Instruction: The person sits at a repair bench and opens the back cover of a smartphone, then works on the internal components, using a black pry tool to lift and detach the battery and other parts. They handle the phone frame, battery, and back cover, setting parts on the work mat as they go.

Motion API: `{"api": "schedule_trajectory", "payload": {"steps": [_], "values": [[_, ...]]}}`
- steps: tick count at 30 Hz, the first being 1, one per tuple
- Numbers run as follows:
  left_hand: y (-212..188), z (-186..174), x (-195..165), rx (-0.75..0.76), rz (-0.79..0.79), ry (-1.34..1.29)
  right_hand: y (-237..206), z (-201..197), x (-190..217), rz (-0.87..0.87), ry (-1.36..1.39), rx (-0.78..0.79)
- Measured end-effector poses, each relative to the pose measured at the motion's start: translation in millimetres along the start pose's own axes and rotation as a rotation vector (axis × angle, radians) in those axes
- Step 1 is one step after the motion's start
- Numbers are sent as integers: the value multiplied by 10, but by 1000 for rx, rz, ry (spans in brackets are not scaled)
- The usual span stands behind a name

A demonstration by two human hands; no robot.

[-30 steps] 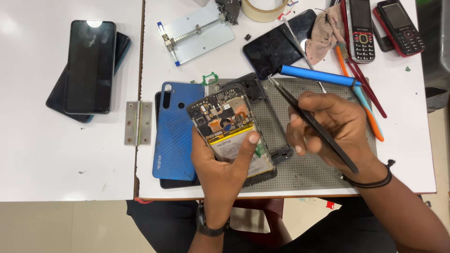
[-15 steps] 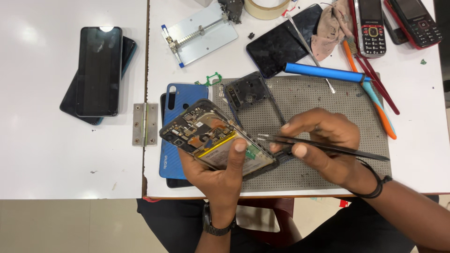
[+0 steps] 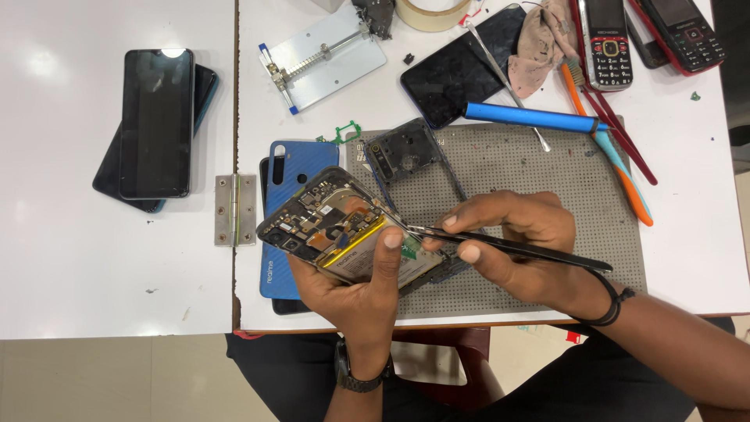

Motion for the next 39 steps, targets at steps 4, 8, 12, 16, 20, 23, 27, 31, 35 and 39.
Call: {"api": "schedule_trajectory", "payload": {"steps": [4,8,12,16,20,23,27,31,35,39], "values": [[8,8,-12,10,1,-14,3,14,-7,7,-38,-9],[7,15,-14,11,-12,-40,0,5,-4,0,-96,-14],[1,12,-7,19,-8,-35,-5,18,0,3,-130,-14],[3,4,9,11,-18,-32,8,29,15,-21,-154,-16],[10,-4,4,21,-7,11,31,22,42,5,-222,-12],[3,3,0,18,-16,-6,45,8,75,-40,-327,-36],[-15,7,4,5,-25,-23,39,32,83,-38,-325,-30],[-5,-9,23,-16,-13,38,19,46,76,-55,-337,-31],[-3,-17,30,-1,1,41,14,45,66,-74,-345,-30],[-1,-21,32,-9,-18,17,6,55,75,-75,-389,-27]]}}
Point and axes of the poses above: each hand's wrist, its own y-axis towards the middle knuckle, its own z-axis out of the palm, x = y × z, the point moved 2 cm from there along y, towards the middle knuckle, and after that the axes turned 7 degrees about -y, right-handed, at the moved point
